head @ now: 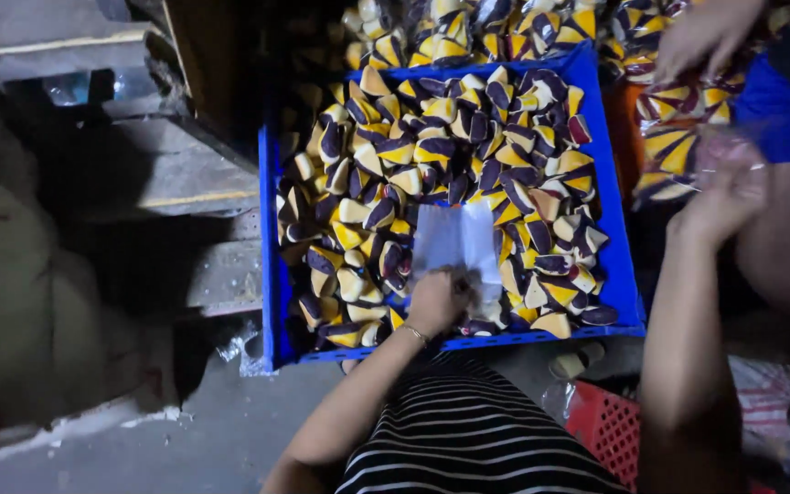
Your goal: Packing small triangular snack packets from a blue crate into a clear plastic bag
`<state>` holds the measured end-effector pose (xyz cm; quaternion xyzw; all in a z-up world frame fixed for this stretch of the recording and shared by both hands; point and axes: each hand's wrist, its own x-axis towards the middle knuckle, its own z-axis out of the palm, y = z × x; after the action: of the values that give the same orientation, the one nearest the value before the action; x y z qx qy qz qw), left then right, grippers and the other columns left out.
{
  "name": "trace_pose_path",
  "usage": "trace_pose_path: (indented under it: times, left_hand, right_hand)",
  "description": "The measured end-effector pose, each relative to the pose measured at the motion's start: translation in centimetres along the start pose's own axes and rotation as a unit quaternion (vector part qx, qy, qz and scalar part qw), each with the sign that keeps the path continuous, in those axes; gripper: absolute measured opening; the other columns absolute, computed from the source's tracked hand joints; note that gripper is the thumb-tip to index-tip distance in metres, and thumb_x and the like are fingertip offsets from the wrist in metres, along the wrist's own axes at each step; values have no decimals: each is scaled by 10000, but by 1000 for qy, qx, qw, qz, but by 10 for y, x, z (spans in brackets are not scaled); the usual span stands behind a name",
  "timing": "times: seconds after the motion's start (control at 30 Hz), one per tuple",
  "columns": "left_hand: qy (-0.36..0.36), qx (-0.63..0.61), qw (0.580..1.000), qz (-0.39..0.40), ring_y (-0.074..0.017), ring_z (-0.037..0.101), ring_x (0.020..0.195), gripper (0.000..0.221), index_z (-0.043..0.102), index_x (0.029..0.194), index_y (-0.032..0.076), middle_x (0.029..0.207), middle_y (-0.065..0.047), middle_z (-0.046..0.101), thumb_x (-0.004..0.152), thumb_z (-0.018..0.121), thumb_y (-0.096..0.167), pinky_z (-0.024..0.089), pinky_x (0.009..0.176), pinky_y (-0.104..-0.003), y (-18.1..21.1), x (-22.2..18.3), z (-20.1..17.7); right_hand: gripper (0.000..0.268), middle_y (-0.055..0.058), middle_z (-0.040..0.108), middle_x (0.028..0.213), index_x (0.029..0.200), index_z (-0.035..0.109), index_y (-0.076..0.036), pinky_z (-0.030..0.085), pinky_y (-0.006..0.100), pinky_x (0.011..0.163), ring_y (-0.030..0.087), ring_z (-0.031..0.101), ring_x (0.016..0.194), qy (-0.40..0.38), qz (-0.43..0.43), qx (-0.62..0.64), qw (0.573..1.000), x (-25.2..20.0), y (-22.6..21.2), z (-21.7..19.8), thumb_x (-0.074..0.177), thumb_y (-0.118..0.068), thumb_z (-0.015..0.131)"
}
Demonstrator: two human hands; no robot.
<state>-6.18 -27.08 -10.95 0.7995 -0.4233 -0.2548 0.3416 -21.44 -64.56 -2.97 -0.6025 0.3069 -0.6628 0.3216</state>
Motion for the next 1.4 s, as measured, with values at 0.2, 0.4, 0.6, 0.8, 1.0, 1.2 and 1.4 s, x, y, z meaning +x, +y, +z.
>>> trace_pose_path:
  times: [0.2, 0.4, 0.6, 0.8, 1.0, 1.2, 1.4]
  left_hand:
    - [28, -2, 999, -16, -291, 723, 624, 330, 696, 982, 90, 776, -107, 733, 1027, 502, 354, 606, 568, -415, -3, 9, -15]
    - [96, 65, 992, 43, -208, 616, 483, 488, 620, 719, 120, 574, -27, 599, 981, 528, 522, 463, 411, -324, 12, 11, -35]
    - [-1, -49, 998, 29, -417, 728, 900, 304, 687, 1000, 141, 848, -130, 757, 956, 605, 431, 568, 793, -536, 29, 0, -65]
    - [45, -182, 980, 73, -231, 683, 704, 104, 555, 1084, 196, 638, -4, 647, 1014, 543, 273, 562, 725, -393, 15, -39, -110]
    - [42, -42, 994, -88, -342, 676, 680, 277, 700, 786, 203, 687, -85, 699, 964, 559, 361, 551, 673, -469, -31, -104, -209]
    - [149, 41, 979, -133, -397, 727, 809, 183, 783, 923, 242, 960, -40, 794, 799, 662, 182, 576, 702, -540, -43, -141, -237]
    - [120, -157, 968, -154, -439, 734, 865, 280, 822, 930, 99, 904, -164, 806, 810, 576, 41, 584, 775, -487, -19, -140, -285]
  right_hand:
    - [272, 118, 781, 959, 1059, 773, -50, 579, 354, 792, 253, 733, 879, -193, -25, -265, 944, -10, 99, -28, 892, 96, 616]
    - [505, 297, 571, 1305, 1360, 553, 90, 445, 544, 1031, 492, 569, 1195, -320, -102, -259, 905, -77, -106, 27, 888, 131, 727]
    - [518, 132, 741, 1072, 1185, 681, -107, 504, 449, 952, 330, 672, 1084, -604, 146, -131, 773, -189, -159, 55, 698, -94, 859]
    - [119, 30, 633, 744, 881, 672, -79, 482, 253, 639, 103, 569, 713, -572, 324, 141, 740, -216, -139, 64, 979, -88, 604]
    - [152, 42, 604, 641, 665, 670, -61, 499, 311, 604, 189, 592, 601, -688, 139, 132, 700, -219, -185, 122, 779, 38, 653]
    - [483, 222, 717, 985, 1352, 510, -206, 547, 516, 854, 422, 704, 977, -578, 136, -264, 760, -279, -177, 208, 990, -523, 556]
    - [474, 127, 727, 964, 1182, 624, -199, 560, 463, 840, 373, 722, 975, -541, 7, -280, 793, -270, -158, 219, 790, -373, 824]
